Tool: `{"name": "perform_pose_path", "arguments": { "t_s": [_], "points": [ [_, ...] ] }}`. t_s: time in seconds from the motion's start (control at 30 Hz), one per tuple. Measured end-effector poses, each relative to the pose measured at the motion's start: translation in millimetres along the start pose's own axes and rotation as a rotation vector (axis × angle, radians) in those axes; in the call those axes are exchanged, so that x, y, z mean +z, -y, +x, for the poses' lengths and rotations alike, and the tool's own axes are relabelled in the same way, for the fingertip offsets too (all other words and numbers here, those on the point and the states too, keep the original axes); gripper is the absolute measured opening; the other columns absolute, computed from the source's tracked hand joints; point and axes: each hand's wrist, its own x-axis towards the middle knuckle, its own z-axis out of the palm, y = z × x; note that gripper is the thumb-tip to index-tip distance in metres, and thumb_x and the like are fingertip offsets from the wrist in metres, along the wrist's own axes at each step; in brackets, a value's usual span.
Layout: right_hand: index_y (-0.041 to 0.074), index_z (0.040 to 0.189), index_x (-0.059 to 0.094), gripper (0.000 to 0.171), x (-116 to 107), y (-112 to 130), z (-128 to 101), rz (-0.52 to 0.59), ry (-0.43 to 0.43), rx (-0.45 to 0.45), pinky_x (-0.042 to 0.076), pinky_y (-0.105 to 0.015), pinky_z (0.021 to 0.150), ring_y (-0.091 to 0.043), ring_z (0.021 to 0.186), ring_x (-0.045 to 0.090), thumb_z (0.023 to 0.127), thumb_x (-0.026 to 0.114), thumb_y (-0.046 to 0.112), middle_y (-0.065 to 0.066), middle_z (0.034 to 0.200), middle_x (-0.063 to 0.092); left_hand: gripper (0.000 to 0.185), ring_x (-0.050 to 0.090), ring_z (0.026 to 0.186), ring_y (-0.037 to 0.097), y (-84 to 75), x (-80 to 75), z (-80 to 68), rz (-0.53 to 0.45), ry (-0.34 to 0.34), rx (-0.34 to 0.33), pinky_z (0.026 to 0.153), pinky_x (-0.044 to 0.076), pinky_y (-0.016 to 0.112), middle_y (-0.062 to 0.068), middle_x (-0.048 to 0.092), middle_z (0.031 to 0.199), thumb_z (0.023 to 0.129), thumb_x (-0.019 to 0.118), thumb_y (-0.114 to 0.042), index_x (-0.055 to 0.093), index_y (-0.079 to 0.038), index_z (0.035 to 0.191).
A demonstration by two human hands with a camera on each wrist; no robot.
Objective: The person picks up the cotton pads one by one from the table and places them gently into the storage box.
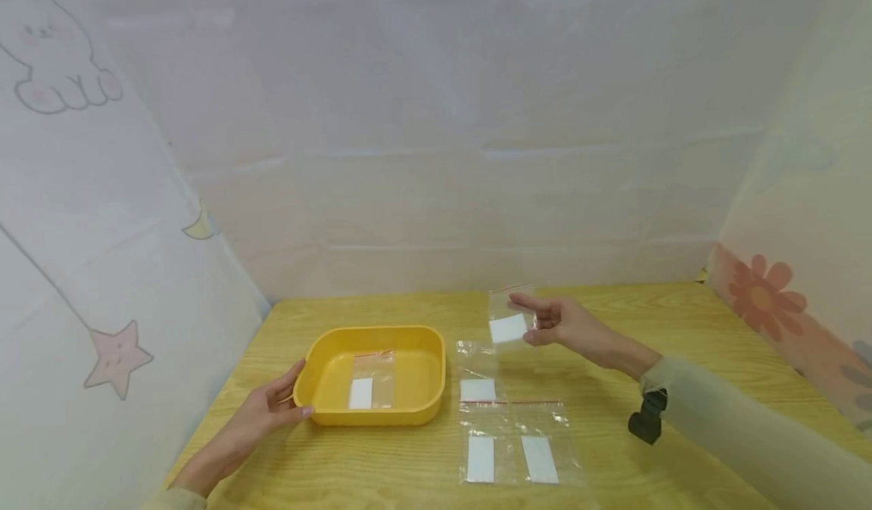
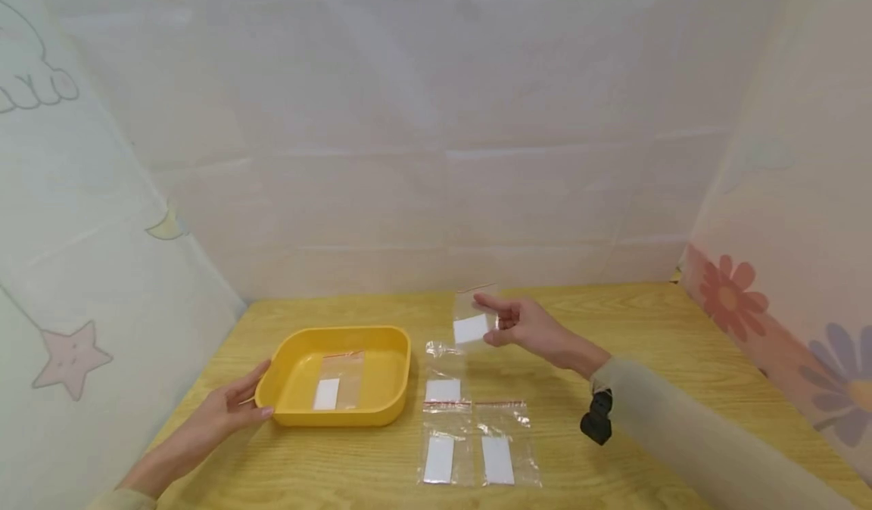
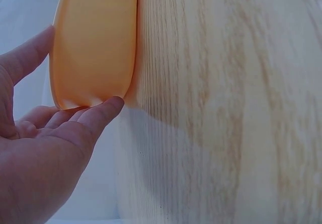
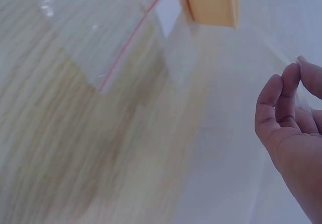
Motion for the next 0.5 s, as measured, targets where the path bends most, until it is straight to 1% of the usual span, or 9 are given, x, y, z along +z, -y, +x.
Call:
{"name": "perform_pose_path", "arguments": {
  "t_s": [0.07,0.23,0.37,0.4,0.47,0.5],
  "points": [
    [0.005,0.164,0.036,0.074,2.1,7.3,5.0,0.013,0.005,0.001,0.049,-0.03,0.08,-0.016,0.082,0.043,0.099,0.072,0.004,-0.018,0.164,0.041,0.09,0.031,0.15,0.048,0.3,0.5,-0.1,-0.006,-0.005,-0.001,0.107,0.051,0.037,0.018,0.013,0.172,0.103,0.072,-0.018,0.011,-0.007,0.17],
    [0.007,0.165,0.036,0.077,11.7,25.9,18.4,0.053,0.028,0.017,0.05,-0.029,0.082,-0.017,0.086,0.047,0.098,0.074,0.004,-0.014,0.165,0.04,0.091,0.033,0.149,0.047,0.7,0.6,0.8,-0.004,-0.015,0.001,0.108,0.05,0.037,0.018,0.014,0.172,0.103,0.072,-0.018,0.012,-0.007,0.17],
    [0.004,0.165,0.034,0.079,24.2,36.4,32.6,0.125,0.066,0.0,0.048,-0.028,0.082,-0.016,0.083,0.043,0.096,0.074,0.0,-0.017,0.166,0.038,0.091,0.034,0.149,0.047,0.1,0.5,1.1,0.009,-0.026,0.002,0.108,0.05,0.037,0.019,0.016,0.172,0.102,0.073,-0.018,0.013,-0.007,0.17],
    [0.004,0.165,0.034,0.079,27.9,38.3,36.2,0.135,0.074,-0.001,0.049,-0.028,0.083,-0.017,0.085,0.044,0.096,0.074,0.0,-0.016,0.166,0.038,0.091,0.035,0.149,0.047,0.2,0.6,1.0,0.012,-0.028,-0.001,0.107,0.051,0.038,0.019,0.016,0.172,0.102,0.073,-0.019,0.013,-0.008,0.17],
    [0.005,0.165,0.033,0.08,35.6,41.6,43.4,0.152,0.09,-0.001,0.05,-0.028,0.089,-0.018,0.098,0.05,0.096,0.073,-0.001,-0.015,0.167,0.037,0.091,0.036,0.148,0.047,0.0,1.2,0.1,0.016,-0.032,-0.008,0.107,0.051,0.038,0.019,0.016,0.172,0.102,0.073,-0.019,0.014,-0.008,0.17],
    [0.006,0.165,0.033,0.08,39.6,43.6,46.8,0.165,0.097,-0.002,0.05,-0.028,0.089,-0.019,0.098,0.048,0.096,0.073,-0.001,-0.014,0.167,0.037,0.091,0.036,0.148,0.047,0.0,1.4,-0.2,0.016,-0.031,-0.01,0.107,0.051,0.038,0.018,0.016,0.172,0.102,0.073,-0.019,0.014,-0.008,0.17]
  ]
}}
